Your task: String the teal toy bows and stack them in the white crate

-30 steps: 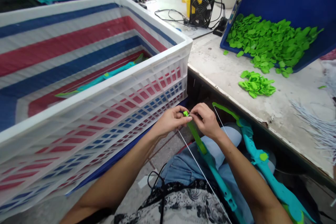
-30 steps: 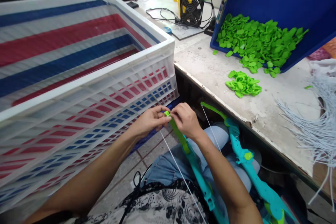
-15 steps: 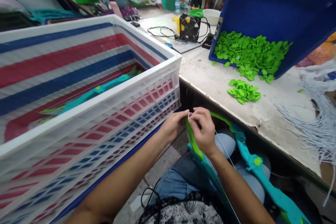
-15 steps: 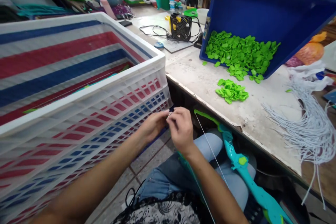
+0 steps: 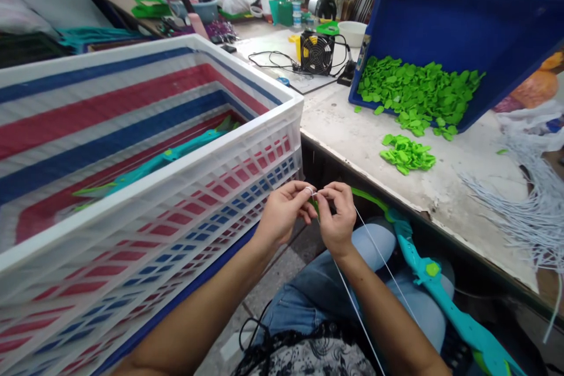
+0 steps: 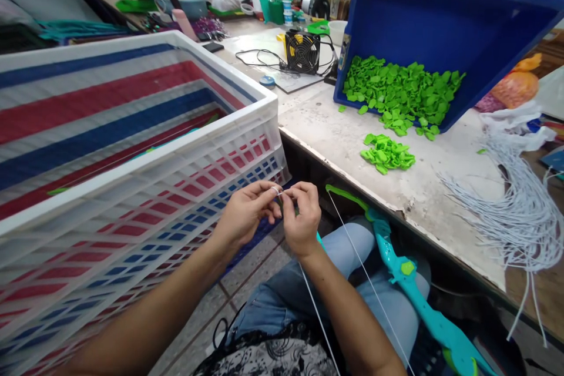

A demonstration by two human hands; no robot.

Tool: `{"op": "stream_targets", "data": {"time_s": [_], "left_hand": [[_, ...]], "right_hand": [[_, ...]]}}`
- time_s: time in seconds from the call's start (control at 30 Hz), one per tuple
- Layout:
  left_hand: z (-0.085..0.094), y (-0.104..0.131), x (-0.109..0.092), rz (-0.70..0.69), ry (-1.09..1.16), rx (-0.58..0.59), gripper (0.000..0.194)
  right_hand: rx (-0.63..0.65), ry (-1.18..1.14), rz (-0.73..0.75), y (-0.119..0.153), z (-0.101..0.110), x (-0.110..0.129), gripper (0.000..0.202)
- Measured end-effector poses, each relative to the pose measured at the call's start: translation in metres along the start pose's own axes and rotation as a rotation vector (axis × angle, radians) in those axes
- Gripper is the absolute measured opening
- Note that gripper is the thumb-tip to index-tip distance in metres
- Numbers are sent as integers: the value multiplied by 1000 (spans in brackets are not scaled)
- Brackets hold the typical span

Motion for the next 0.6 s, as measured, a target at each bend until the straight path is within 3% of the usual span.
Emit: {"op": "stream_targets", "data": {"time_s": [0.2,0.37,0.47,0.6], "left_hand": [[1,-5,0,175,82,126,40],[-4,-5,3,156,126,54,31],[-8,-6,6,166,194,-15,24],[-8,-9,7,225,251,35,17]], "right_hand": [[-12,-77,20,-3,3,-3,13],[83,-111,40,-2,2,-7,27],[137,-69,84,-4,7,-10,25],[265,-3,184,-12,15,-14,19]]}}
Point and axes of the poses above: each hand's wrist, its own y-axis away from the middle knuckle, its own z-axis out of the back of the hand, x = y × z, the point moved 3 cm from there along -y, towards the middle knuckle, and after that the axes turned 8 degrees about z, right-handed, at the moved point
